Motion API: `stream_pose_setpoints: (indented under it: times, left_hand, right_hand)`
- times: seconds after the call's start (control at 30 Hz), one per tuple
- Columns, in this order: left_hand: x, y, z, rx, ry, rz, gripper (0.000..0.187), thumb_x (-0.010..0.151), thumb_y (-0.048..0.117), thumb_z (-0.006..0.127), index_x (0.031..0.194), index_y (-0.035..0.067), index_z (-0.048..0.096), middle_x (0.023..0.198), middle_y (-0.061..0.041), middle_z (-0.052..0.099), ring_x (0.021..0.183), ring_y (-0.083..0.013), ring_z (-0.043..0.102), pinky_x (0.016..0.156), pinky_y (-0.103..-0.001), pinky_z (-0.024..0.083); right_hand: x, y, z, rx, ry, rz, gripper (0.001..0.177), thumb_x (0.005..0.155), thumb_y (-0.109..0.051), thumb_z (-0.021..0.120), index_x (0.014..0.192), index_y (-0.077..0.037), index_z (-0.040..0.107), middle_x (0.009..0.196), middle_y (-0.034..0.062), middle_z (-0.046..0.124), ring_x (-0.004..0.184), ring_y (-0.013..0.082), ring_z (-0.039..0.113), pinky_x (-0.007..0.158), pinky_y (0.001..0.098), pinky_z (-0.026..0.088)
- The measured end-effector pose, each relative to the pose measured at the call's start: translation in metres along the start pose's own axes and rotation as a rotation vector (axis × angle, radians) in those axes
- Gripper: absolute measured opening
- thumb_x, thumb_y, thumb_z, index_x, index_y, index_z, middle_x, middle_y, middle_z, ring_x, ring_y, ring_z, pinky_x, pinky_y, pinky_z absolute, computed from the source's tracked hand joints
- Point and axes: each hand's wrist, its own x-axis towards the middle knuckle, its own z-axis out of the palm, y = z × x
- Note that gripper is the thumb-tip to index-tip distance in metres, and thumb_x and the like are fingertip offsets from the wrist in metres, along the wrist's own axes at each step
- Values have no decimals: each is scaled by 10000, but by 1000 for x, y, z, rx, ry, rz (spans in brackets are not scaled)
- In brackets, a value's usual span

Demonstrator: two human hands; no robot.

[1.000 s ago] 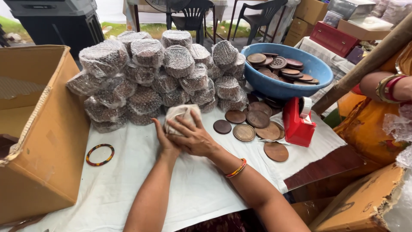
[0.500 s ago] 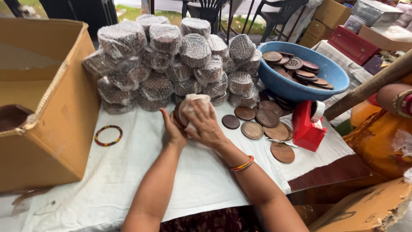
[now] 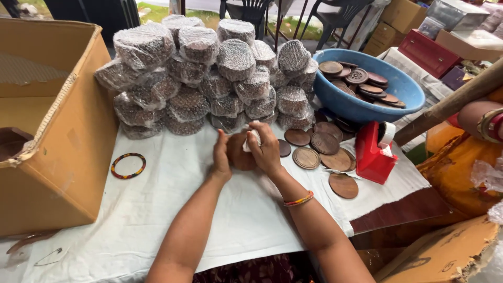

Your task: The person is polishing a round wooden coaster using a white cloth. They hold the coaster in one hand and rub it with the cloth in the other, turning it over to clean both sides. The workspace includes a stack of wrapped items and a blue bowl filled with similar wooden pieces.

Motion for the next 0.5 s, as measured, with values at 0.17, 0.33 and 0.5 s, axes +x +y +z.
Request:
stream_pose_setpoints:
  times: [0.17, 0.33, 0.5]
  left_hand:
    - [-10, 29, 3, -211, 265, 34, 892, 896, 811, 328, 1331, 81, 597, 1348, -91, 646, 1285, -237, 588, 1086, -404, 465]
    - [-4, 34, -2, -267, 112, 95, 979, 835, 861, 325, 1360, 87, 611, 1351, -77, 653, 1258, -250, 597, 1085, -387, 464]
    - [-4, 28, 8, -144, 28, -52, 1009, 871, 903, 287, 1317, 72, 648, 1195, -57, 708, 1067, -184, 646, 905, -308, 476]
  right_hand:
    - [-2, 0, 8, -149, -90, -411, 537, 971, -304, 641, 1447, -89, 515, 1549, 216, 396, 1454, 443, 398, 1181, 509, 359]
    - [-3, 3, 20, -672, -216, -860, 571, 879, -401, 659, 1410, -198, 615, 1606, 94, 402, 1481, 348, 387, 1216, 623, 172]
    - [-4, 7, 10, -442, -94, -723, 464, 939, -412, 639, 1345, -188, 628, 1585, 163, 461, 1500, 360, 391, 1252, 550, 224]
